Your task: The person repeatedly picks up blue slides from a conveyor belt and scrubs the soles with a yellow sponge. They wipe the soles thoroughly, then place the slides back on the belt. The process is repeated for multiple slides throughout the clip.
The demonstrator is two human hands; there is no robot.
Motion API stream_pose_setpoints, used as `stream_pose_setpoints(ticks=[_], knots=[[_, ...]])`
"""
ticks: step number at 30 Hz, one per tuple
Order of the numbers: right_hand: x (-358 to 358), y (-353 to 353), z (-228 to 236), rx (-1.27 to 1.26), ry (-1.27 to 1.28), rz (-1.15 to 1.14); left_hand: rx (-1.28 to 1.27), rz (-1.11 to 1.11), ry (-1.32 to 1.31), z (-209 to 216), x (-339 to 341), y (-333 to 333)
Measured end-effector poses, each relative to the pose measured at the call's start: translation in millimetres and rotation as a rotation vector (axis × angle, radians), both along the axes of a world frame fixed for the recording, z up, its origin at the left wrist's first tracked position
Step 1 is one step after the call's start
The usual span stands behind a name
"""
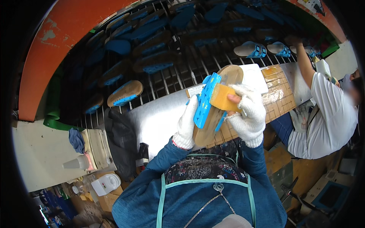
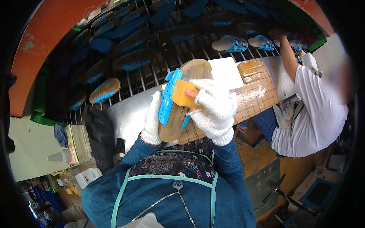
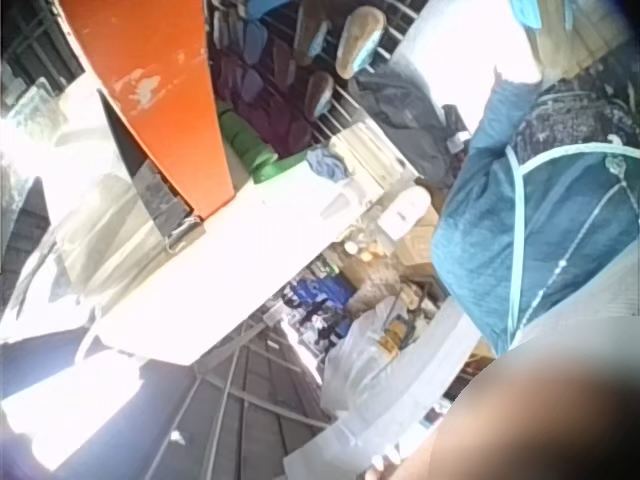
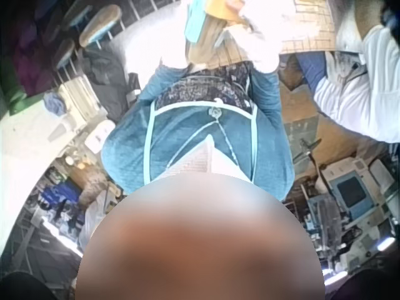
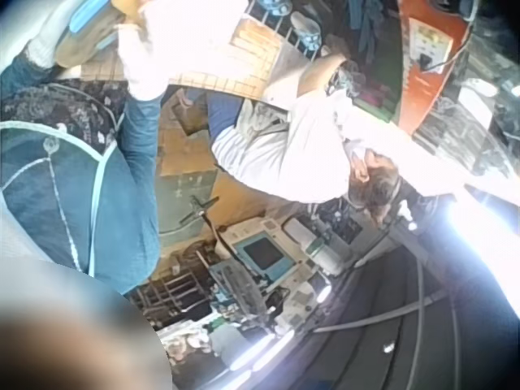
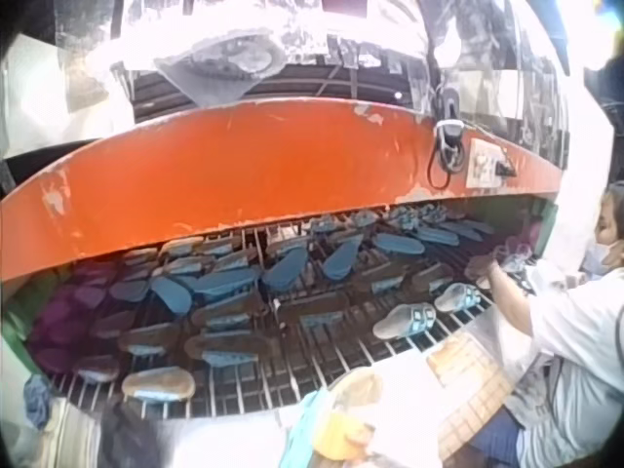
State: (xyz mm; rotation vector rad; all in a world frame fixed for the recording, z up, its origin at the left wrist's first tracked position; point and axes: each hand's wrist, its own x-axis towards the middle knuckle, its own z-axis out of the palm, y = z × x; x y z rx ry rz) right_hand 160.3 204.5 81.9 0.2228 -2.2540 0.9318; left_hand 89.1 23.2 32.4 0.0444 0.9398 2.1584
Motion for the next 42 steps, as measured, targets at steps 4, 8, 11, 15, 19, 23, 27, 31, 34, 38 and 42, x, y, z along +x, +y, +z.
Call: stream_pose_setpoints(ticks=[4,8,11,15,19,23,27,31,34,38,42], knots=[[-1,1,-2,0.001,0.032,0.029,0.069,-0.020,0.004,3,-6,9],[2,-1,-4,0.057,0.046,0.010,0.058,-0.018,-0.044,-2,-15,18],[5,-2,-5,0.055,0.055,0.028,0.081,-0.014,-0.057,-6,-21,25],[8,-3,-3,0.086,0.046,0.039,0.078,-0.003,0.026,-2,-26,35],[12,-7,-1,0.112,0.016,0.051,0.143,0.043,0.055,11,-29,40],[14,-17,3,0.120,0.034,0.135,0.134,0.029,0.070,25,-33,37],[5,0,15,0.036,0.082,0.253,0.159,0.061,0.081,31,-28,36],[-23,8,12,-0.048,0.150,-0.114,0.147,0.126,0.138,29,-15,36],[-28,-4,1,-0.025,0.089,-0.030,0.243,0.229,0.120,28,-22,32],[-16,-44,-21,-0.186,-0.002,0.043,0.202,0.495,0.167,28,-36,17],[-9,-69,-34,-0.556,-0.137,0.060,0.039,0.757,0.303,16,-37,13]])
